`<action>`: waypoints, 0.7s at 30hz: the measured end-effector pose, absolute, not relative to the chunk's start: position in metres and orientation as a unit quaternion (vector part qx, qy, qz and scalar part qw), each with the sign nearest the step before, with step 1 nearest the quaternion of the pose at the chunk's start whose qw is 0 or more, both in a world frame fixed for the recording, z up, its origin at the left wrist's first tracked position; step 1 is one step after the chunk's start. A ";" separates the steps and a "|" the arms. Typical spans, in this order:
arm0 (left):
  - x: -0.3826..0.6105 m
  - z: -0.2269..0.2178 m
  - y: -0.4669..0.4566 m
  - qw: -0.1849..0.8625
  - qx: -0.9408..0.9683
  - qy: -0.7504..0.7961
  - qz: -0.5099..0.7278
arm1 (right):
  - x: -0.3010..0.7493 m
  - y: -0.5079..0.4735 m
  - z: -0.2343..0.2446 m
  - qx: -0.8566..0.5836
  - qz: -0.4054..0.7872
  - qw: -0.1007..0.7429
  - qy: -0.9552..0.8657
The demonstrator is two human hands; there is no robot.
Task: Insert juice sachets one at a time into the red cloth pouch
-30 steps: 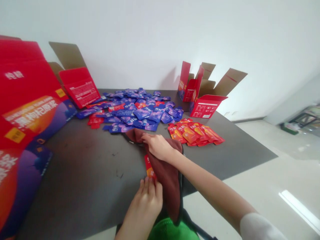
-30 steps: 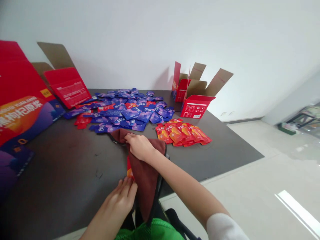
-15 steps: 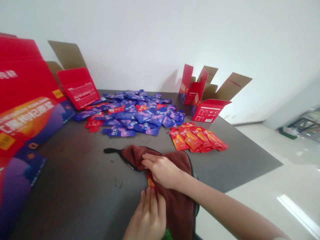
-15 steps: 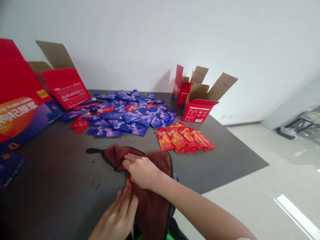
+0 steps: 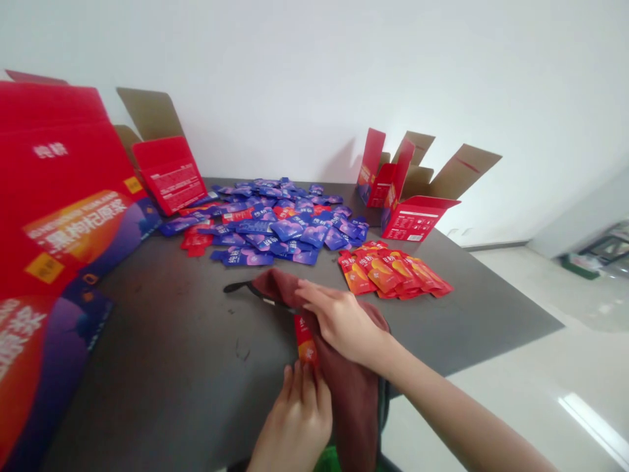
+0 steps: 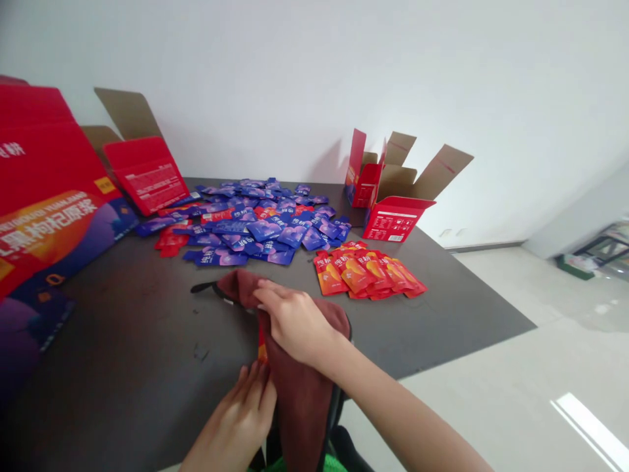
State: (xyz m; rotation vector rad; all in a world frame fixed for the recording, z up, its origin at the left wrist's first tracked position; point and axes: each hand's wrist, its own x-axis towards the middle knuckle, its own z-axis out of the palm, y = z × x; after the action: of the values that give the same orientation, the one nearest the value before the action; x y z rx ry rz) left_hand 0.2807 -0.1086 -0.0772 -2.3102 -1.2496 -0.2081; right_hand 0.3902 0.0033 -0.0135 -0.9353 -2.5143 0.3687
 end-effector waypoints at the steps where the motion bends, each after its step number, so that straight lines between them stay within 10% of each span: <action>1: 0.280 -0.078 -0.109 0.255 -0.848 -0.459 -0.078 | 0.395 -0.008 -0.015 -0.328 0.141 0.202 -0.912; 16: 0.273 -0.058 -0.103 0.179 -0.859 -0.474 -0.076 | 0.372 0.037 -0.039 -0.319 0.080 0.132 -0.935; 21: 0.241 -0.040 -0.118 0.178 -0.835 -0.487 -0.187 | 0.420 -0.011 0.007 -0.416 0.031 0.424 -0.803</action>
State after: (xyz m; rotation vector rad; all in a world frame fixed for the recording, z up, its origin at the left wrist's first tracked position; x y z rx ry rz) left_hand 0.2406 -0.1179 -0.0404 -2.3613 -1.3772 -0.5287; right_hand 0.4198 -0.0107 0.0068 -1.0418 -2.0099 0.0767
